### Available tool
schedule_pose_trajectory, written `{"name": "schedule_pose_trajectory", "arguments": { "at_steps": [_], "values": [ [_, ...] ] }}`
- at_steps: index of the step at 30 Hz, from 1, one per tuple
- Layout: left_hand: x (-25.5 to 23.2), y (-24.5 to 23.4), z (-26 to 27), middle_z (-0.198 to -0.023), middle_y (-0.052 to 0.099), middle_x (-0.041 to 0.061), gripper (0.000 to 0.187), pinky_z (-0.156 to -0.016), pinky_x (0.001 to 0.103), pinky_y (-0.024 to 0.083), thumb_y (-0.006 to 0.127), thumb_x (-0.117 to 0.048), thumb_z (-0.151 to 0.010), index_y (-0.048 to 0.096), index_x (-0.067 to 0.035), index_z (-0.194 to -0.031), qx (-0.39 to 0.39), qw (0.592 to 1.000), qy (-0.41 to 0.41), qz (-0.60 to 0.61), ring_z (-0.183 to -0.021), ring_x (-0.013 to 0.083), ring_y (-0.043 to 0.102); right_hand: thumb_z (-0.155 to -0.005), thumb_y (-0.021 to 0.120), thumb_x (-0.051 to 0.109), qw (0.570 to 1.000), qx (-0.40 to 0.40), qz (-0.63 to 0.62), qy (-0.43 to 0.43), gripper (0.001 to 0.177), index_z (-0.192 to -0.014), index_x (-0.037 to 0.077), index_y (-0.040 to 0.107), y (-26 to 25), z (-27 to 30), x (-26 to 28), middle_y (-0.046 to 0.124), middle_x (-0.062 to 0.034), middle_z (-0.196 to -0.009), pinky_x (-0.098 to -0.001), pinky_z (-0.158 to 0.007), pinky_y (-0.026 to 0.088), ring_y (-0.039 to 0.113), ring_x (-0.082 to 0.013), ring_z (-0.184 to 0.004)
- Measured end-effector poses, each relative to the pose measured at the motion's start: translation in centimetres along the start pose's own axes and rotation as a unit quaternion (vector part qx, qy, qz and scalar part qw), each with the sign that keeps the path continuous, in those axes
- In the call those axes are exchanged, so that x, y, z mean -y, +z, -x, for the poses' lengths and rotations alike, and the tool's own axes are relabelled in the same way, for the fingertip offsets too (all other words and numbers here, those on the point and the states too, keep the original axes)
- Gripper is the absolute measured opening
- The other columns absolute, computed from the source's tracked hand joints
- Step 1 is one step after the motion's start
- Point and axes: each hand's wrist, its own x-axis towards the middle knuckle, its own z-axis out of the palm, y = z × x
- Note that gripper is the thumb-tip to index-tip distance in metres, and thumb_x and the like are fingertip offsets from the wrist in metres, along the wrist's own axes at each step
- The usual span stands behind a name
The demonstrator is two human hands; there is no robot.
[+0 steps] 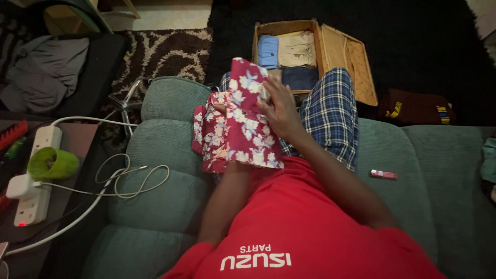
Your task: The person takes a striped shirt from a suitcase, folds it on their lap, and then folds a floral shirt.
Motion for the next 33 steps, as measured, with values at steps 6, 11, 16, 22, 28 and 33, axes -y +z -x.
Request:
{"name": "schedule_pose_trajectory", "arguments": {
  "at_steps": [6,11,16,22,28,33],
  "values": [
    [-2.1,-0.2,0.9,-0.158,0.042,0.023,0.102,-0.113,0.050,0.048,0.038,-0.082,-0.100,0.027,-0.003,-0.163,-0.015,0.999,0.031,-0.001,-0.140,0.0346,0.051,-0.106,0.048,0.055,0.998,0.039,-0.018,0.056,0.074,-0.158,0.004,0.035,1.8,2.4,-4.0,0.024,-0.0209,-0.170,-0.0518,-0.127,0.014,0.014,-0.0361,-0.160],
    [-3.7,-0.7,2.5,-0.157,0.043,0.024,0.101,-0.113,0.051,0.048,0.038,-0.080,-0.100,0.028,-0.002,-0.163,-0.042,0.998,0.042,-0.021,-0.139,0.0349,0.052,-0.101,0.049,0.056,0.993,0.099,0.026,0.062,0.080,-0.159,0.005,0.031,4.4,2.7,-4.6,0.020,-0.0209,-0.170,-0.0514,-0.125,0.013,0.013,-0.0367,-0.158],
    [-6.4,-1.1,3.5,-0.156,0.044,0.024,0.099,-0.113,0.051,0.048,0.038,-0.079,-0.100,0.029,-0.002,-0.162,-0.068,0.995,0.067,-0.043,-0.139,0.0353,0.052,-0.100,0.048,0.061,0.992,0.112,0.053,0.017,0.084,-0.160,0.005,0.032,6.2,3.1,-4.9,0.024,-0.0206,-0.169,-0.0474,-0.129,0.015,0.017,-0.0350,-0.159],
    [-7.4,-2.2,3.7,-0.155,0.045,0.025,0.098,-0.112,0.052,0.048,0.037,-0.078,-0.100,0.031,-0.001,-0.161,-0.090,0.992,0.074,-0.053,-0.138,0.0358,0.053,-0.100,0.049,0.061,0.987,0.146,0.066,-0.003,0.087,-0.159,0.001,0.029,7.1,3.6,-4.4,0.023,-0.0232,-0.167,-0.0481,-0.126,0.012,0.016,-0.0374,-0.157],
    [-8.6,-3.7,4.7,-0.154,0.046,0.025,0.096,-0.112,0.053,0.048,0.037,-0.076,-0.100,0.032,-0.001,-0.160,-0.126,0.987,0.079,-0.062,-0.138,0.0362,0.053,-0.101,0.047,0.062,0.985,0.138,0.105,-0.001,0.086,-0.161,0.004,0.027,7.8,1.6,-3.5,0.021,-0.0192,-0.170,-0.0464,-0.130,0.012,0.016,-0.0331,-0.160],
    [-9.9,-4.3,5.4,-0.153,0.047,0.026,0.095,-0.112,0.054,0.048,0.036,-0.075,-0.100,0.033,0.000,-0.159,-0.148,0.983,0.080,-0.078,-0.137,0.0366,0.054,-0.100,0.043,0.067,0.978,0.183,0.099,-0.006,0.093,-0.161,0.001,0.021,9.2,1.3,-1.8,0.015,-0.0199,-0.171,-0.0464,-0.126,0.012,0.011,-0.0331,-0.159]
  ]
}}
